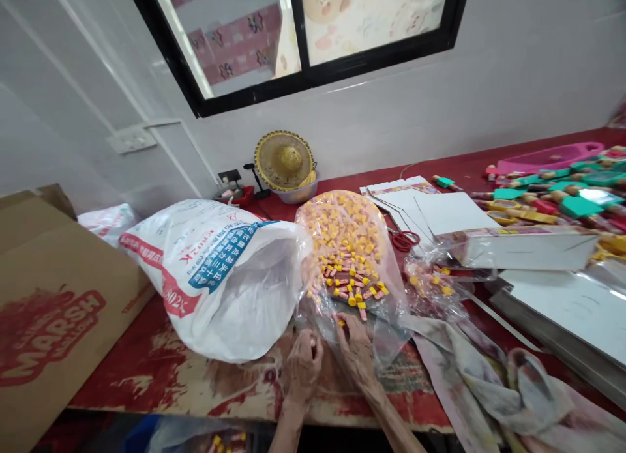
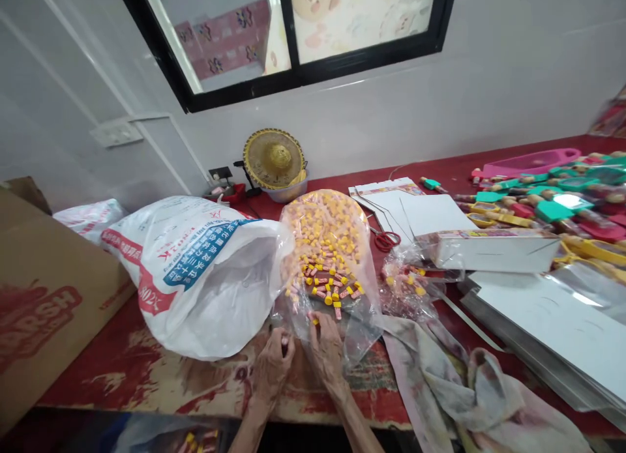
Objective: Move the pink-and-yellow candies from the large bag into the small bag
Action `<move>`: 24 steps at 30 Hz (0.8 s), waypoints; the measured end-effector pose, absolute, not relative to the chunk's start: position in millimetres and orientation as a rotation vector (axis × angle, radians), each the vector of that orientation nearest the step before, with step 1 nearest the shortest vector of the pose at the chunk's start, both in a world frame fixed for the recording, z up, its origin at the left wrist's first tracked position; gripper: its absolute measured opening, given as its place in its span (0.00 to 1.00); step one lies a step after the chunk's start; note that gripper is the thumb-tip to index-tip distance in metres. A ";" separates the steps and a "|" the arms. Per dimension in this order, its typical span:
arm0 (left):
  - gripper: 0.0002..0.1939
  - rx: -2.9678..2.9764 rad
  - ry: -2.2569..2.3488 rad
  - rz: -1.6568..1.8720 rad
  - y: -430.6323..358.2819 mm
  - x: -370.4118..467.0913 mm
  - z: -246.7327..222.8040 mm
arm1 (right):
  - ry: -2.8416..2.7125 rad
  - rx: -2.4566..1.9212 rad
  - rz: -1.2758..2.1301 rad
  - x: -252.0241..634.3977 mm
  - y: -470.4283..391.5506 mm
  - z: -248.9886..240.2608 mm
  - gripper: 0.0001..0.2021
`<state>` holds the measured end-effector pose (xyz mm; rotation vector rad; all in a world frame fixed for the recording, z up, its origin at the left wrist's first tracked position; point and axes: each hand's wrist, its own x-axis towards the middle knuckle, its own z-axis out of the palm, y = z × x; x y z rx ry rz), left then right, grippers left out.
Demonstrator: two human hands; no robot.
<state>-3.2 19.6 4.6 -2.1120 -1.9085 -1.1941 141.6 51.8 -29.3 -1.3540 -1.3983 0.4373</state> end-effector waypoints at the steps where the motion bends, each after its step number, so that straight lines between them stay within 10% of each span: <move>1: 0.08 -2.125 -1.890 -1.155 21.5 -1.9 1.7 | -1.395 -1.343 0.429 141.2 51.3 -28.5 0.26; 24: 0.12 -1.902 -1.897 -1.407 3.2 -13.5 -4.5 | -1.652 -1.176 0.487 117.3 64.3 -37.0 0.16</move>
